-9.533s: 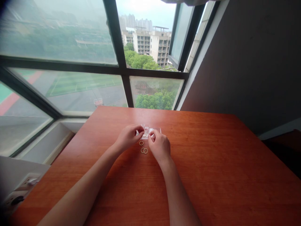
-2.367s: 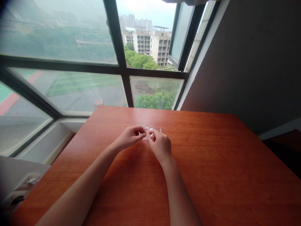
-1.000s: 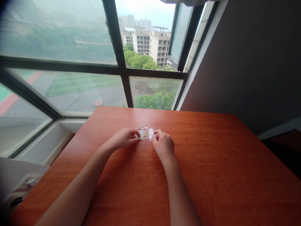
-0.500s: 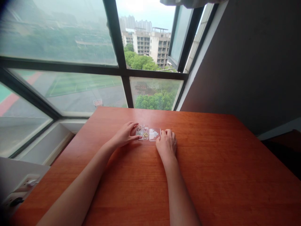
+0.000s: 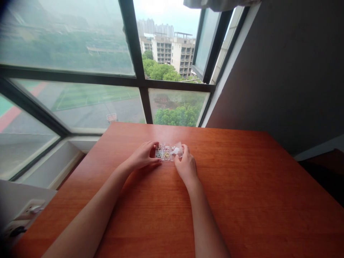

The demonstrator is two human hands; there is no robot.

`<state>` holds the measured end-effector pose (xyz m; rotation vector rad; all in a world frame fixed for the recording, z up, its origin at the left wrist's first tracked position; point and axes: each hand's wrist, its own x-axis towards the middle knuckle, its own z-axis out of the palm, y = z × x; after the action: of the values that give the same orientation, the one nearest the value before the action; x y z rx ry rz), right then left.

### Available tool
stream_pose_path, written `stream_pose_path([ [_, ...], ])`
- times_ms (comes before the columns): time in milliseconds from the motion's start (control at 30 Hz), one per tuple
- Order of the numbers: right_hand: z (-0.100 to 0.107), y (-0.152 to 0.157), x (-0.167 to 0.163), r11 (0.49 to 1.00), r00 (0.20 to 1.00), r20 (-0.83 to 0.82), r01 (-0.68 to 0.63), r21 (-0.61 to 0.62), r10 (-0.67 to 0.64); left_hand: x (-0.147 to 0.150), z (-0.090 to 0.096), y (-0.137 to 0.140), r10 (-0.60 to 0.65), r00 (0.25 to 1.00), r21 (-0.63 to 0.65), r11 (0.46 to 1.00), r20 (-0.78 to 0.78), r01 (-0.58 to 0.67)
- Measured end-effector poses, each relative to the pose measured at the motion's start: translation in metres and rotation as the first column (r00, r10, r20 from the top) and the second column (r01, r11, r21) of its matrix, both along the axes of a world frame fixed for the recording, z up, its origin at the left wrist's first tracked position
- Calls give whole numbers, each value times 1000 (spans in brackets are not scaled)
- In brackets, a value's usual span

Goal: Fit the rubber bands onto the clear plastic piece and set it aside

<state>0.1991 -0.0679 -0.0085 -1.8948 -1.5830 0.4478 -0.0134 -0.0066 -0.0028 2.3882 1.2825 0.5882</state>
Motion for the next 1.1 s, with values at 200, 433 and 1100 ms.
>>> stream_pose_path([
  [200,-1,-1,-5,995,990,-129,-44,91,55,12,-2,-5,-5,1000,14,1000,-17,6],
  [433,-5,-1,-5,945,962,16,-272,183,274,18,1,-9,-10,1000,16,1000,-27,10],
  [1100,1,-8,-18,945,951,155,-291,147,269,17,-4,-8,2,1000,32,999,7,-2],
])
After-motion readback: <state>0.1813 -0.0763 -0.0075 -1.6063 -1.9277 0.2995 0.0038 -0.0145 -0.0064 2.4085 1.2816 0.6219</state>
